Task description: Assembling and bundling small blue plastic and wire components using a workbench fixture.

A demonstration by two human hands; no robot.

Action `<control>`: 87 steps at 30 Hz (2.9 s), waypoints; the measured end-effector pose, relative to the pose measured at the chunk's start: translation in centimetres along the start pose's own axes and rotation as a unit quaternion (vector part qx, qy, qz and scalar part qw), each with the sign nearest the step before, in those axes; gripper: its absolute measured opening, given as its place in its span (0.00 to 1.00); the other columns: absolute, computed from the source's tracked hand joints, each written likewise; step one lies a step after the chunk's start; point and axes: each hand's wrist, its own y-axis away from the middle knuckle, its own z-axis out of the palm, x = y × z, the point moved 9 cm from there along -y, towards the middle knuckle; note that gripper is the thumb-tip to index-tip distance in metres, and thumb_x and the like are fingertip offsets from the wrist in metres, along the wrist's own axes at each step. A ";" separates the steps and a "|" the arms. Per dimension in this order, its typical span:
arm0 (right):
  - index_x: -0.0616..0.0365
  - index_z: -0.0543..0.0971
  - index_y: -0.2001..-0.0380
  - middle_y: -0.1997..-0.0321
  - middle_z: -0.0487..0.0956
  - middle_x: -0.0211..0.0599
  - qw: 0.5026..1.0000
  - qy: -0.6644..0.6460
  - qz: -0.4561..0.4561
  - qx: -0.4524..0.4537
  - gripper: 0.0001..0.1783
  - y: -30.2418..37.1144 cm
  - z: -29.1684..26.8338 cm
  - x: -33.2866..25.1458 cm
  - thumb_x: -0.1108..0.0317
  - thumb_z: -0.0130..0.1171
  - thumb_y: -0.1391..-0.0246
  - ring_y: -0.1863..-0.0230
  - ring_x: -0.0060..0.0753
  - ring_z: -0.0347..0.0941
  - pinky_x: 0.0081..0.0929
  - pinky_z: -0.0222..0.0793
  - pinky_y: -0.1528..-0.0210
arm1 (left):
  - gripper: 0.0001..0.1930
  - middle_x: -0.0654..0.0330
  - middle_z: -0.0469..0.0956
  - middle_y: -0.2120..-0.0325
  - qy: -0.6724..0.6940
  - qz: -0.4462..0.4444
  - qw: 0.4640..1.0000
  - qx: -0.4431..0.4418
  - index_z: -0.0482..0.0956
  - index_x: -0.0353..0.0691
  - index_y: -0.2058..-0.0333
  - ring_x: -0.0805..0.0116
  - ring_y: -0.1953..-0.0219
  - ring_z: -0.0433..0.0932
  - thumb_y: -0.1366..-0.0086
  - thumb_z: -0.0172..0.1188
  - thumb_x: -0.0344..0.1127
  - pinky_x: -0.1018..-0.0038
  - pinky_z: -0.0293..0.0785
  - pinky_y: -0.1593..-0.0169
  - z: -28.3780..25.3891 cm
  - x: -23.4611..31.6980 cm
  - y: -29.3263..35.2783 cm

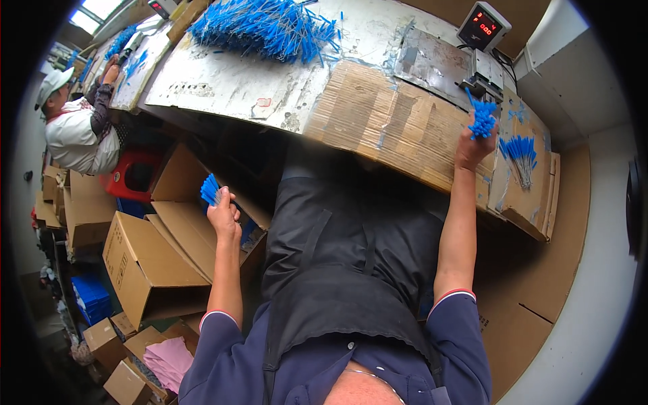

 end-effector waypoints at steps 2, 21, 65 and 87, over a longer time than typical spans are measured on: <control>0.62 0.79 0.64 0.68 0.82 0.37 0.992 0.035 -0.062 -0.103 0.05 -0.3 2.9 0.9 0.73 0.61 0.44 0.66 0.29 0.80 0.28 0.74 0.61 | 0.05 0.66 0.76 0.76 -0.004 0.001 1.000 -0.014 0.79 0.41 0.60 0.85 0.89 0.58 0.30 0.61 0.35 0.82 0.51 0.85 0.7 0.2 0.3; 0.60 0.74 0.70 0.67 0.80 0.43 0.722 -0.551 0.409 0.092 0.11 1.4 0.2 10.3 0.87 0.61 0.51 0.64 0.43 0.82 0.43 0.85 0.57 | 0.06 0.67 0.75 0.76 0.002 0.002 0.996 -0.085 0.78 0.42 0.59 0.84 0.88 0.58 0.29 0.60 0.36 0.82 0.52 0.85 5.2 -0.6 3.3; 0.65 0.78 0.68 0.68 0.82 0.44 0.778 -0.460 0.418 -0.093 0.05 3.4 2.3 1.2 0.83 0.62 0.47 0.69 0.37 0.82 0.34 0.85 0.66 | 0.05 0.69 0.77 0.75 0.002 0.094 0.957 -0.274 0.82 0.37 0.60 0.87 0.82 0.63 0.30 0.62 0.32 0.84 0.55 0.80 25.7 6.5 13.1; 0.61 0.81 0.69 0.74 0.80 0.33 0.815 -0.344 0.441 -0.154 0.05 2.0 0.5 3.2 0.75 0.68 0.48 0.75 0.23 0.75 0.19 0.69 0.74 | 0.09 0.73 0.68 0.84 -0.050 -0.079 0.866 -0.492 0.82 0.38 0.66 0.84 0.86 0.57 0.35 0.68 0.38 0.80 0.50 0.82 51.1 -0.3 19.0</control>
